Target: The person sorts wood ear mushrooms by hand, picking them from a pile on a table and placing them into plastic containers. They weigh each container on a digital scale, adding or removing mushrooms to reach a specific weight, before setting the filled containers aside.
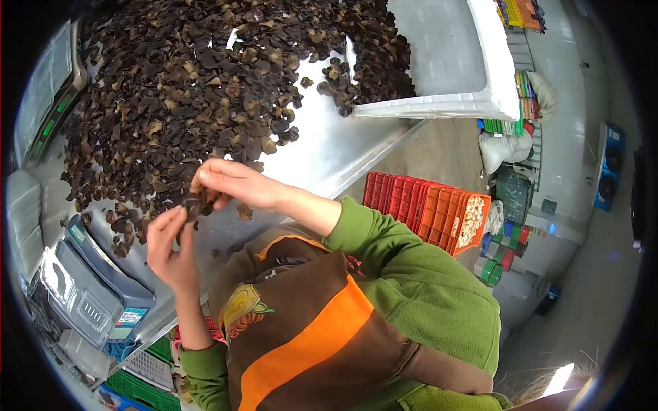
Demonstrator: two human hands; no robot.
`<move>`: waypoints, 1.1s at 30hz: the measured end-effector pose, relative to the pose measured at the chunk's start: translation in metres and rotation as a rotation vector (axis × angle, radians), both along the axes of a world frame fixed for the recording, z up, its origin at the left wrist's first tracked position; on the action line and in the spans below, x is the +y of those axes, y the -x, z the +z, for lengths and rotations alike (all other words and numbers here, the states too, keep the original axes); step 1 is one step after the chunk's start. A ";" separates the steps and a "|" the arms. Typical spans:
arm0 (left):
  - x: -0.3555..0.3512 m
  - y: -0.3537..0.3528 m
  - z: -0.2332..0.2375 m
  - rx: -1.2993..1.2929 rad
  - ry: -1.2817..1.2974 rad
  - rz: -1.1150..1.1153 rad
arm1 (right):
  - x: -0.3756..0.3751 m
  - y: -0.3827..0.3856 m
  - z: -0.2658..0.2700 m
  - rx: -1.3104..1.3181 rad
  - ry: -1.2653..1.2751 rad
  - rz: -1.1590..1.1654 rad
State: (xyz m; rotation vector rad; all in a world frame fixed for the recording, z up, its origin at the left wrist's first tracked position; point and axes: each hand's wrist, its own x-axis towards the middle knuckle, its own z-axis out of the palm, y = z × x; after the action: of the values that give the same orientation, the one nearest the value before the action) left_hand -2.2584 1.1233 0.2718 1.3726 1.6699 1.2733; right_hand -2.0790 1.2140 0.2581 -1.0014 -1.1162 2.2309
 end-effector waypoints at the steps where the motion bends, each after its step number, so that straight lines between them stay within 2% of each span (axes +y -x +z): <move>1: -0.002 0.002 0.003 0.111 -0.066 -0.069 | 0.001 -0.001 0.002 -0.048 0.285 0.057; 2: -0.004 0.003 0.004 0.223 -0.133 -0.138 | -0.001 -0.001 0.002 -0.048 0.284 0.056; 4: -0.006 0.003 0.002 0.251 -0.169 -0.153 | -0.009 0.002 0.000 0.114 0.498 0.078; 5: -0.008 0.002 0.003 0.268 -0.184 -0.128 | -0.016 0.005 -0.005 0.121 0.371 0.024; 7: -0.010 0.001 0.002 0.281 -0.203 -0.104 | -0.020 0.008 -0.009 0.124 0.283 -0.045; 10: -0.016 0.004 -0.006 0.106 -0.070 0.078 | -0.019 0.007 -0.009 0.099 0.161 -0.123; 11: -0.021 0.007 -0.018 -0.074 -0.044 0.102 | -0.018 0.006 -0.009 0.092 0.136 -0.131; 12: -0.021 0.006 -0.017 -0.075 -0.046 0.100 | -0.017 0.005 -0.008 0.085 0.110 -0.140; 14: -0.021 0.004 -0.014 -0.514 0.174 0.252 | -0.017 0.003 -0.008 0.089 0.090 -0.133; 16: -0.015 0.001 -0.007 -0.548 0.212 0.255 | -0.017 0.004 -0.007 0.079 0.069 -0.137; 18: -0.012 0.000 -0.006 -0.858 0.282 0.242 | -0.017 0.005 -0.005 0.058 0.048 -0.128; 22: -0.016 -0.002 -0.013 -0.847 0.349 0.220 | -0.025 0.011 -0.013 0.103 -0.052 -0.147; 33: -0.018 0.001 -0.013 -0.890 0.347 0.222 | -0.030 0.014 -0.016 0.045 0.029 -0.167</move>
State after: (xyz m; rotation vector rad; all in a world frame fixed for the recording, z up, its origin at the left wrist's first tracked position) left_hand -2.2594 1.1053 0.2584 0.3115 1.3116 1.3448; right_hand -2.0933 1.1844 0.2420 -1.0118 -0.9475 2.1309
